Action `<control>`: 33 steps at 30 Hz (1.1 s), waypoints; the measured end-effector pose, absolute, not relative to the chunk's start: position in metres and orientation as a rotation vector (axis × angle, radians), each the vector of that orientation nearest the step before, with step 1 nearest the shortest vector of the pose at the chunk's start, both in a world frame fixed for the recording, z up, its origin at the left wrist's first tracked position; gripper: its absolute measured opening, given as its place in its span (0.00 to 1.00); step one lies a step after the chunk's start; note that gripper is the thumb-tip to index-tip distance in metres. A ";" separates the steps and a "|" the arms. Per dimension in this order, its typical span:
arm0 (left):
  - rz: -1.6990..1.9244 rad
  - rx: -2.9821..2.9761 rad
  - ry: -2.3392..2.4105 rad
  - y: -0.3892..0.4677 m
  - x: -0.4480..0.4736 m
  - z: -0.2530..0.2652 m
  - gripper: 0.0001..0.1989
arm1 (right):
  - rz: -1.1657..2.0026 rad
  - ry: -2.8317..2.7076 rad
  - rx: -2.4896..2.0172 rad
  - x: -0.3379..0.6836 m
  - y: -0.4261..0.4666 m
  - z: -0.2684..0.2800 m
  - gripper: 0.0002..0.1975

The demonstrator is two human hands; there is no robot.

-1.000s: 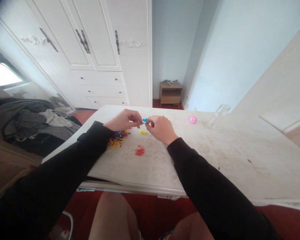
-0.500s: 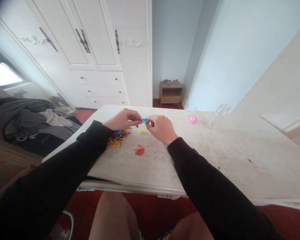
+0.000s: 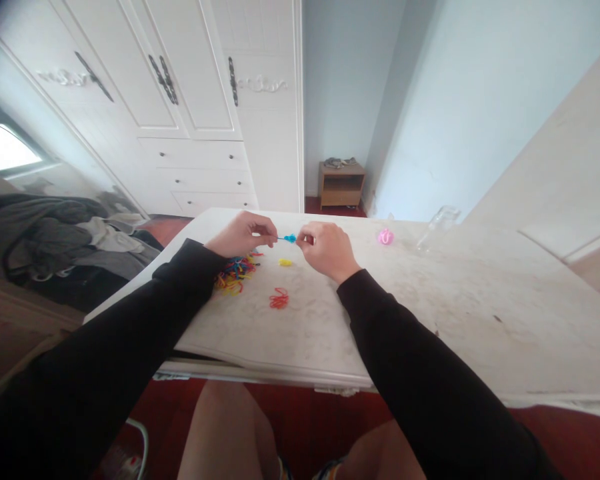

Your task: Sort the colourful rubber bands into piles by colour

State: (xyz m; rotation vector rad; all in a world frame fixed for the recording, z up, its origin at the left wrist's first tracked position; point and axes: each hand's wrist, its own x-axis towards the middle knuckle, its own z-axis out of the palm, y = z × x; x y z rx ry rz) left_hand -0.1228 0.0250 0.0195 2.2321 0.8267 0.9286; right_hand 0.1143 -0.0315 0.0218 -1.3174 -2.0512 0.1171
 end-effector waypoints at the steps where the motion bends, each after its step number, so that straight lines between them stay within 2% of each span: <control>1: 0.963 2.223 0.846 0.027 -0.125 0.021 0.03 | 0.107 -2.007 -1.337 0.118 -0.030 0.024 0.06; 6: 1.076 2.125 0.898 0.033 -0.128 0.022 0.03 | 0.041 -1.818 -1.426 0.125 -0.026 0.027 0.05; 12: 0.931 2.168 0.876 0.023 -0.108 0.013 0.03 | 0.138 -2.048 -1.365 0.111 -0.029 0.018 0.07; 16: 0.961 2.188 1.068 0.026 -0.109 0.007 0.05 | 0.159 -2.030 -1.394 0.112 -0.028 0.017 0.10; 22: 0.961 2.255 1.367 0.039 -0.112 -0.001 0.06 | 0.141 -1.994 -1.462 0.112 -0.029 0.018 0.08; 33: 0.849 2.427 1.474 0.052 -0.102 -0.015 0.11 | 0.111 -2.060 -1.503 0.107 -0.031 0.016 0.07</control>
